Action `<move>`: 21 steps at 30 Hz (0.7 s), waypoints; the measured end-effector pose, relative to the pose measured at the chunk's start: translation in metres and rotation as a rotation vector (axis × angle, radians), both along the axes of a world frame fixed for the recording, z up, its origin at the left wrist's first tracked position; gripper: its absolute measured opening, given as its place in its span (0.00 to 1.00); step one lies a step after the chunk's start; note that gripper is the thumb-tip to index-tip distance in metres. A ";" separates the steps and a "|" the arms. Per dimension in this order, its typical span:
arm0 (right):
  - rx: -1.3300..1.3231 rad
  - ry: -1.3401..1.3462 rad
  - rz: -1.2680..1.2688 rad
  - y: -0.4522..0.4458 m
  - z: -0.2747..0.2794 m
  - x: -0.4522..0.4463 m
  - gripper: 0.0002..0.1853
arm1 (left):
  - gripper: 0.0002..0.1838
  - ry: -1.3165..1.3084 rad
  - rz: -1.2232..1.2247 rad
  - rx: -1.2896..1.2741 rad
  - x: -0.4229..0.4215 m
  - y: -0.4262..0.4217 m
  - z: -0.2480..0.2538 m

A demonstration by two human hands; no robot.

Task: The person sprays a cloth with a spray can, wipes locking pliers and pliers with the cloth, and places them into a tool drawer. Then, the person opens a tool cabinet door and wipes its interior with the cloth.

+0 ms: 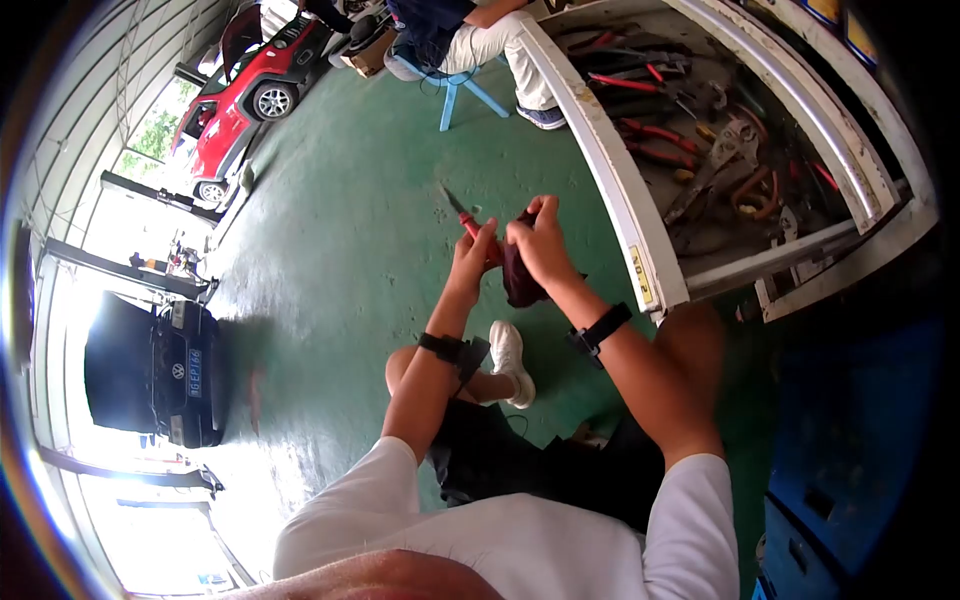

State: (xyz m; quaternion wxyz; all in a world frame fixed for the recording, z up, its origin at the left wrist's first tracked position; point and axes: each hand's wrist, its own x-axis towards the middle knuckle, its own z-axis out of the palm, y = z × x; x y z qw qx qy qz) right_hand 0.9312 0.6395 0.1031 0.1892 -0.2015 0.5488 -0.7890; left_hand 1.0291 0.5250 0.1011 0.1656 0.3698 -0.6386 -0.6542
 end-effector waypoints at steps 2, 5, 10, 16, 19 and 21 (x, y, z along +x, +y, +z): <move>-0.085 -0.235 0.069 0.009 0.002 -0.005 0.22 | 0.18 0.065 -0.057 -0.051 -0.003 0.004 -0.010; -0.066 -0.323 0.078 0.026 0.006 -0.005 0.20 | 0.15 0.075 -0.116 -0.103 -0.005 0.007 -0.017; -0.197 -0.246 0.281 0.038 0.006 -0.001 0.18 | 0.22 0.071 -0.267 -0.005 -0.006 -0.013 -0.032; -0.266 -0.246 0.425 0.039 0.005 -0.009 0.18 | 0.24 0.305 -0.215 0.279 -0.010 -0.010 -0.043; -0.316 -0.251 0.306 0.027 0.004 -0.007 0.20 | 0.21 0.141 -0.106 -0.076 -0.014 -0.014 -0.043; -0.436 -0.469 0.278 0.030 0.012 -0.002 0.22 | 0.21 0.073 -0.140 -0.212 -0.013 -0.024 -0.049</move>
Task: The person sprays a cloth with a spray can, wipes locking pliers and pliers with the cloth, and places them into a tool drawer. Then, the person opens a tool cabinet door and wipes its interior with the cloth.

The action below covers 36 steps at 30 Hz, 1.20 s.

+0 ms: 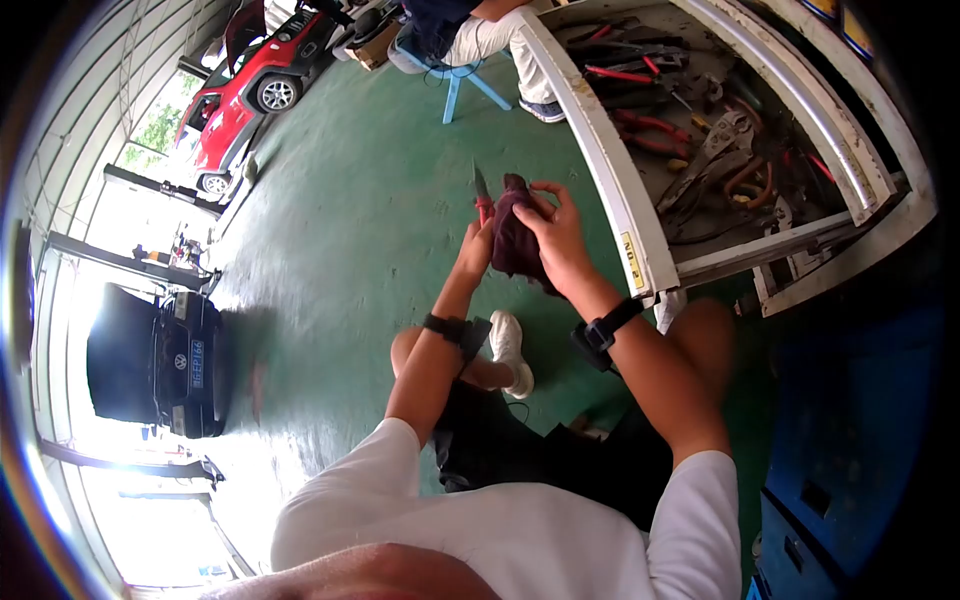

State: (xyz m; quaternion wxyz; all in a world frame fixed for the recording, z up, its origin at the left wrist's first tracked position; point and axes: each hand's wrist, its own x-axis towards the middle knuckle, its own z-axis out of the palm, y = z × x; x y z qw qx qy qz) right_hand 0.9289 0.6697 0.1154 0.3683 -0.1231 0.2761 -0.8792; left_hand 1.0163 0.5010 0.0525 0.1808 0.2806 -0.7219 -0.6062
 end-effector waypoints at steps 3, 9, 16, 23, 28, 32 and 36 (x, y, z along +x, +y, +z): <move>0.011 -0.017 0.068 0.003 0.008 0.001 0.23 | 0.19 -0.057 -0.039 -0.151 0.005 0.014 0.017; 0.168 0.088 -0.073 0.002 -0.003 0.000 0.17 | 0.16 -0.043 -0.331 -0.215 0.022 0.025 0.036; 0.287 0.282 0.048 0.009 -0.028 0.009 0.18 | 0.22 -0.263 -0.412 0.056 0.034 0.031 0.050; 0.374 0.257 0.203 0.014 -0.019 0.015 0.24 | 0.11 -0.243 -0.477 0.107 0.043 0.022 0.034; 0.366 0.335 -0.166 -0.008 -0.024 -0.003 0.25 | 0.10 -0.310 -0.485 -0.174 0.027 0.028 0.070; 0.460 0.539 -0.182 -0.014 -0.025 -0.004 0.22 | 0.11 -0.178 -0.347 -0.237 0.025 0.031 0.063; 0.504 0.618 -0.183 -0.020 -0.035 0.004 0.21 | 0.12 -0.003 -0.130 -0.649 0.018 0.037 0.050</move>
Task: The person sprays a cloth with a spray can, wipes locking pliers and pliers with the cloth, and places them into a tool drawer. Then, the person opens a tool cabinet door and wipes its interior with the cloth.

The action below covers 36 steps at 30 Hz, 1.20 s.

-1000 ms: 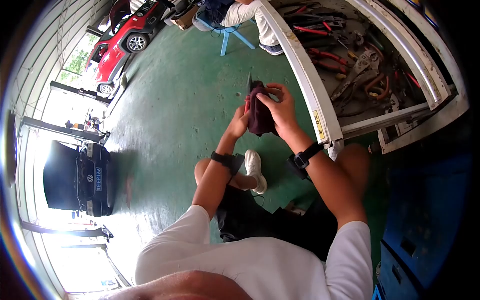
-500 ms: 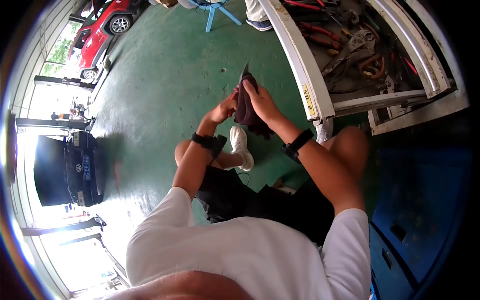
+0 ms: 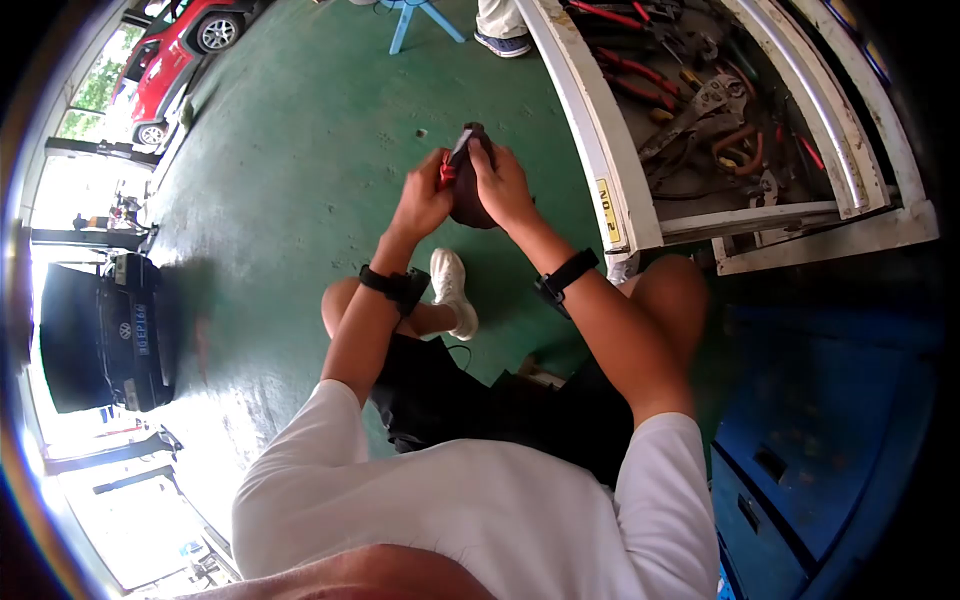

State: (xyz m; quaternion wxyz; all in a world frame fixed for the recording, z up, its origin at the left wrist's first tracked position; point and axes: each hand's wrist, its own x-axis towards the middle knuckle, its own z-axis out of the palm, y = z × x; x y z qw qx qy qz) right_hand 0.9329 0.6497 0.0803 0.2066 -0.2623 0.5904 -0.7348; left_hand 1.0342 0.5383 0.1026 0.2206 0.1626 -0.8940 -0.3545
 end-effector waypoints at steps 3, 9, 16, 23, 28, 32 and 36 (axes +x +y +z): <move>0.022 -0.187 0.028 0.004 0.003 -0.011 0.21 | 0.12 0.002 0.216 -0.235 -0.002 0.009 0.010; -0.098 -0.879 0.134 0.011 0.013 -0.014 0.23 | 0.14 -0.057 0.314 -0.141 -0.006 0.006 0.008; -0.280 -0.921 0.217 0.006 0.025 -0.005 0.17 | 0.21 -0.281 0.450 -0.350 0.001 -0.008 0.035; -0.116 -0.169 0.018 -0.028 -0.040 -0.001 0.17 | 0.21 -0.241 0.371 -0.342 0.006 -0.017 0.032; 0.016 -0.003 0.202 -0.016 -0.004 0.016 0.17 | 0.20 0.128 0.048 -0.316 0.004 -0.010 0.024; 0.095 0.085 0.159 -0.017 0.022 0.029 0.18 | 0.21 0.066 -0.089 0.228 0.011 -0.031 0.029; -0.028 0.150 0.095 -0.009 0.086 0.052 0.21 | 0.24 0.195 -0.225 0.409 0.026 -0.055 0.063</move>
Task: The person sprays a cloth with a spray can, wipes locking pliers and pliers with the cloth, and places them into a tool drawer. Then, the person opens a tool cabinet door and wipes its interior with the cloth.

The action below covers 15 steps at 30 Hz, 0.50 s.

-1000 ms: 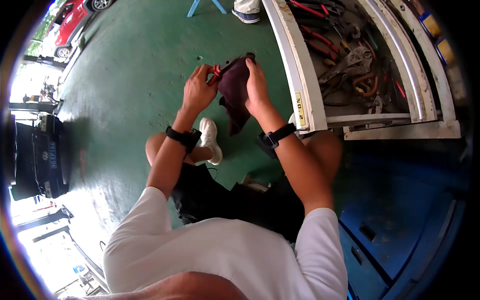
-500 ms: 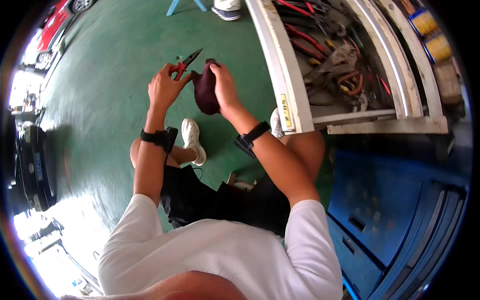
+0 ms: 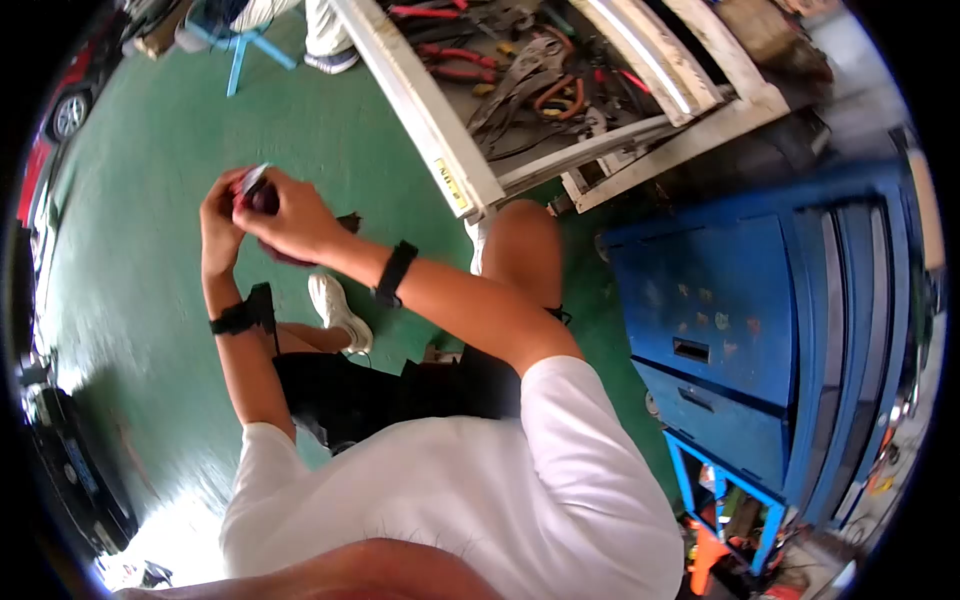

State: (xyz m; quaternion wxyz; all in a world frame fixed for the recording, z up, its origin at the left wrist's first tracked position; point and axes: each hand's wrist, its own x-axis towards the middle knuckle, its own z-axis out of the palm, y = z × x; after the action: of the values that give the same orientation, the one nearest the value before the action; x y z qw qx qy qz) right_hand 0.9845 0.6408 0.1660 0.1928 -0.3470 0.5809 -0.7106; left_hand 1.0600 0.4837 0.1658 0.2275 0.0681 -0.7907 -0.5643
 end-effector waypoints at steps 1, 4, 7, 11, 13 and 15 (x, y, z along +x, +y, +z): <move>-0.014 0.026 0.012 0.010 0.016 0.002 0.22 | 0.24 0.009 -0.027 -0.015 -0.005 -0.010 0.006; -0.029 0.019 -0.047 0.064 0.071 0.001 0.24 | 0.26 0.165 -0.110 0.095 -0.012 0.001 0.037; -0.096 -0.173 -0.022 0.141 0.105 -0.007 0.20 | 0.24 -0.061 -0.021 -0.116 -0.043 0.049 0.089; -0.006 -0.091 -0.335 0.260 0.123 -0.005 0.13 | 0.24 -0.071 -0.032 -0.587 -0.113 0.106 0.105; 0.058 -0.089 -0.582 0.318 0.116 0.001 0.13 | 0.24 -0.139 -0.069 -0.803 -0.146 0.129 0.114; 0.119 -0.074 -0.792 0.384 0.101 0.005 0.21 | 0.26 -0.144 -0.058 -0.936 -0.185 0.137 0.103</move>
State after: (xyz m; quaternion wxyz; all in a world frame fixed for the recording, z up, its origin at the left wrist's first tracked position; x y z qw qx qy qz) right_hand 0.9898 1.0243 0.2665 -0.0557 -0.0586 0.7026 -0.7070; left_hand 0.8754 0.6205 0.2684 0.1626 -0.0249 -0.9753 -0.1473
